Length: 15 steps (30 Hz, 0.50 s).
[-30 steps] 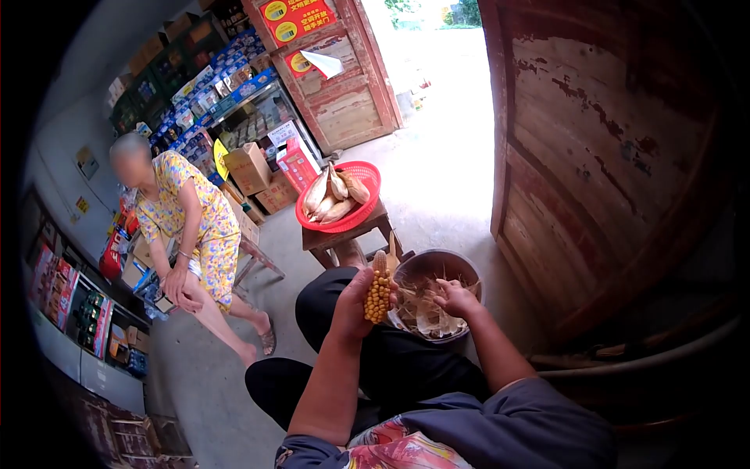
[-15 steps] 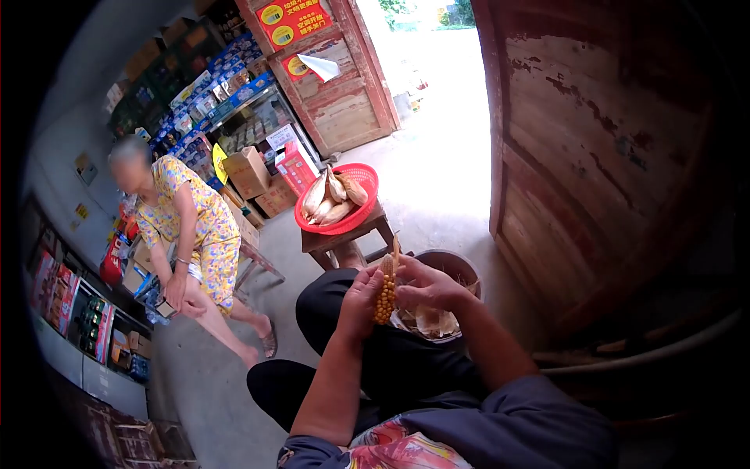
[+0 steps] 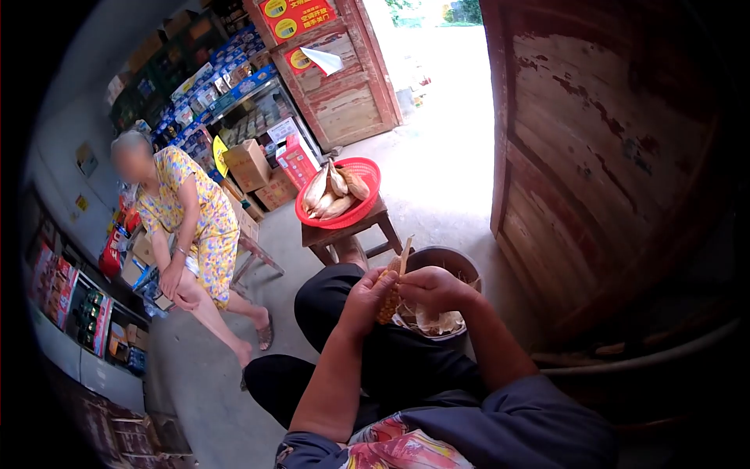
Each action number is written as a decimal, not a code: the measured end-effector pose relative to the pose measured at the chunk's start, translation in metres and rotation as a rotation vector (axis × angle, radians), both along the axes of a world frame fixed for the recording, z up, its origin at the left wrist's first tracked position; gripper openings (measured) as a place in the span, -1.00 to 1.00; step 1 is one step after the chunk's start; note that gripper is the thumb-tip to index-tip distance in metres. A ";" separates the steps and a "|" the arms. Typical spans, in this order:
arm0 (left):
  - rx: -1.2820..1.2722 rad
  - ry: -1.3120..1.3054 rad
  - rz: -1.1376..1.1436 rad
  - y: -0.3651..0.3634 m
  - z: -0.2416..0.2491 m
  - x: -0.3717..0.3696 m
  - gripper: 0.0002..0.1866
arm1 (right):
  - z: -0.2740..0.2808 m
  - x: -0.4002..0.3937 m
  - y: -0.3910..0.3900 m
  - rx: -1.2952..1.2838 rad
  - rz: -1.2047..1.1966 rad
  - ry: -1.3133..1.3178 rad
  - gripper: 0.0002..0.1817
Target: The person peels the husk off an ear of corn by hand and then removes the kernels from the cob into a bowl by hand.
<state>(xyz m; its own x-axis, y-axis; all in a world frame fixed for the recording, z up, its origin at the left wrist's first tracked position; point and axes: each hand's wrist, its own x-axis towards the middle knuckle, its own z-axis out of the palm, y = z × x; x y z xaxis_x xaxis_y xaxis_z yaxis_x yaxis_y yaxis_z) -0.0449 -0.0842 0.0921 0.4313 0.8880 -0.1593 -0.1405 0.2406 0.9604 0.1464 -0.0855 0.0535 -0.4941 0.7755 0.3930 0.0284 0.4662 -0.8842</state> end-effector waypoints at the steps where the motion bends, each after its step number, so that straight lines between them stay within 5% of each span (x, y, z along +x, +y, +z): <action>1: -0.030 -0.055 -0.005 0.000 0.001 0.001 -0.71 | 0.000 0.001 -0.001 0.000 -0.005 0.005 -0.67; 3: -0.021 -0.060 0.022 0.003 -0.005 0.003 -0.70 | 0.002 0.003 -0.003 -0.477 0.156 0.542 -0.69; 6: -0.044 -0.089 0.058 0.003 -0.004 -0.006 -0.67 | 0.003 0.012 -0.001 -0.522 0.053 0.872 -0.70; 8: -0.074 -0.112 0.053 0.000 0.000 -0.006 -0.65 | -0.014 0.022 0.010 -0.532 0.010 0.863 -0.72; 11: -0.111 -0.158 0.110 -0.002 0.004 -0.006 -0.63 | -0.078 0.028 0.034 -0.448 -0.363 0.225 -0.80; 14: -0.114 -0.152 0.129 -0.002 0.004 -0.004 -0.62 | -0.112 0.024 0.024 -0.191 -0.673 -0.844 -0.53; 15: -0.102 -0.149 0.131 -0.002 0.004 -0.004 -0.62 | -0.097 0.023 0.020 -0.275 -0.530 -0.921 -0.30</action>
<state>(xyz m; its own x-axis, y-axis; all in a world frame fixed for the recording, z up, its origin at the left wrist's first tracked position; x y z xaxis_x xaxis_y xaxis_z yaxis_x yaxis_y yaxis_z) -0.0485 -0.0857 0.0959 0.3386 0.9207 -0.1942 -0.3157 0.3056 0.8983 0.1696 -0.0655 -0.0437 -0.0879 0.9807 -0.1746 0.8696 -0.0100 -0.4937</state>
